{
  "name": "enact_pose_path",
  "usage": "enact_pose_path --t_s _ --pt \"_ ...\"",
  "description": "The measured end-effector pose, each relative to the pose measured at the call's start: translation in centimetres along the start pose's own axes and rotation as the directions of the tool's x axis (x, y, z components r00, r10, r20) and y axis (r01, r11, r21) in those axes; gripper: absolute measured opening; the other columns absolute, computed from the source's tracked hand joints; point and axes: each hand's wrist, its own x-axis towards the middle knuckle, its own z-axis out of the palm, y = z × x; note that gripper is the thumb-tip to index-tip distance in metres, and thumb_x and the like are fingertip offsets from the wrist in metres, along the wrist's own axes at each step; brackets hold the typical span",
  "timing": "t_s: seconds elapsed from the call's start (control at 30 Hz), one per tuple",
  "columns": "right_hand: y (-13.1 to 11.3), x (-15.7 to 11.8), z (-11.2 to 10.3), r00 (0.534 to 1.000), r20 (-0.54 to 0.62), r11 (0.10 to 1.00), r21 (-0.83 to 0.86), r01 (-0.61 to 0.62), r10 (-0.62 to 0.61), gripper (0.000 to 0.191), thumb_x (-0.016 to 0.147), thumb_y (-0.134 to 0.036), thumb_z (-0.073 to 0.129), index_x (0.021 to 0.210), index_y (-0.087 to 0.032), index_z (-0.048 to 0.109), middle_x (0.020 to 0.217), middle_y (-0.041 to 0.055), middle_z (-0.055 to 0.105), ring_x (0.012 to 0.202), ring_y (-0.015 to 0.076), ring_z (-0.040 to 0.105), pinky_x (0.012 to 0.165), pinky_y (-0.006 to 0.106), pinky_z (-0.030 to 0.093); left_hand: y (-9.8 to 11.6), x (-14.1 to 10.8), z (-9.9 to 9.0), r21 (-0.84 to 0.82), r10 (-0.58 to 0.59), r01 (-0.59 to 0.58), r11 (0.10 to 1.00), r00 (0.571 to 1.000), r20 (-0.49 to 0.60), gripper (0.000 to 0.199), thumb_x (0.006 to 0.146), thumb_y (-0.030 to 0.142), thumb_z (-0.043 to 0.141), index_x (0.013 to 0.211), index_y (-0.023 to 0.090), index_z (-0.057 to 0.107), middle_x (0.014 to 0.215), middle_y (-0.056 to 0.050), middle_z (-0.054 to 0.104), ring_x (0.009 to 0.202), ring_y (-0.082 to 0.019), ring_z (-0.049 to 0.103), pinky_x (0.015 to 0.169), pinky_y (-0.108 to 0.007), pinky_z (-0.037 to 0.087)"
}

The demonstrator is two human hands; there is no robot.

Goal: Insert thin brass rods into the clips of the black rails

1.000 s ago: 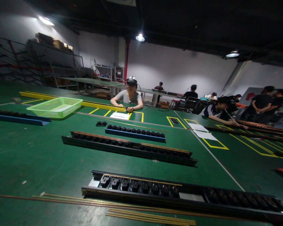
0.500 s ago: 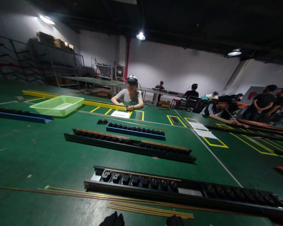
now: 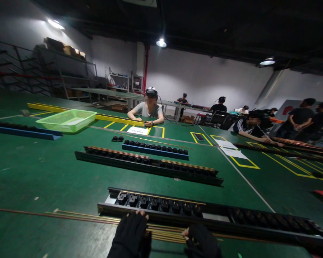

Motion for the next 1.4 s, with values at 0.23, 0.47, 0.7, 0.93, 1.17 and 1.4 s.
enact_pose_path --t_s 0.23,0.47,0.7,0.93,1.17,1.4 --pt "2.4 6.0 1.9 0.93 -0.369 0.994 -0.101 -0.043 0.003 0.015 0.094 -0.018 0.059 0.09 -0.024 0.071 0.078 0.0022 0.068 0.074 0.0172 0.063 0.07 0.029 0.05 -0.9 7.4 1.3 0.031 -0.073 0.072 0.997 0.996 0.046 0.047 0.093 0.023 0.051 0.14 0.013 0.051 0.139 -0.016 0.06 0.133 -0.031 0.052 0.11 -0.053 0.04" --pt "2.4 5.3 4.8 0.937 -0.346 0.994 -0.088 -0.072 0.037 0.015 0.096 -0.019 0.058 0.095 -0.024 0.072 0.084 0.0037 0.067 0.079 0.018 0.062 0.07 0.03 0.052 -1.3 5.8 3.8 -0.032 -0.113 0.111 0.993 0.991 -0.076 0.036 0.092 0.018 0.051 0.127 0.016 0.057 0.128 -0.014 0.066 0.126 -0.03 0.057 0.104 -0.052 0.046" --pt "2.5 5.0 4.8 0.943 -0.332 0.992 -0.123 -0.035 -0.007 0.016 0.098 -0.02 0.056 0.098 -0.025 0.072 0.091 0.0037 0.071 0.086 0.0184 0.066 0.079 0.032 0.054 -1.7 5.1 3.7 -0.008 -0.11 0.11 0.994 0.994 0.023 0.04 0.093 0.023 0.052 0.131 0.015 0.056 0.132 -0.015 0.064 0.127 -0.03 0.057 0.103 -0.05 0.047" --pt "2.2 5.1 4.8 0.942 -0.335 0.991 -0.12 -0.055 0.012 0.015 0.098 -0.019 0.058 0.097 -0.025 0.072 0.091 0.0037 0.071 0.087 0.0184 0.065 0.087 0.036 0.051 -1.6 5.0 3.3 -0.04 -0.12 0.125 0.991 0.985 0.121 0.043 0.09 0.017 0.052 0.133 0.015 0.056 0.14 -0.017 0.059 0.135 -0.033 0.051 0.106 -0.056 0.045" --pt "2.0 5.7 4.4 0.944 -0.331 0.992 -0.114 -0.045 0.005 0.015 0.097 -0.018 0.057 0.097 -0.025 0.071 0.089 0.0027 0.071 0.085 0.0176 0.065 0.086 0.035 0.051 -1.6 5.1 3.5 -0.013 -0.133 0.135 0.991 0.982 0.133 0.044 0.091 0.017 0.05 0.135 0.014 0.053 0.141 -0.018 0.058 0.135 -0.034 0.05 0.105 -0.056 0.046" --pt "1.9 6.4 3.9 0.946 -0.325 0.993 -0.116 -0.038 -0.001 0.017 0.098 -0.02 0.056 0.093 -0.024 0.072 0.088 0.0036 0.071 0.085 0.0177 0.065 0.084 0.034 0.052 -1.8 5.0 4.2 0.026 -0.117 0.114 0.993 0.987 0.106 0.044 0.092 0.02 0.052 0.135 0.012 0.053 0.137 -0.016 0.061 0.131 -0.033 0.054 0.104 -0.053 0.046"
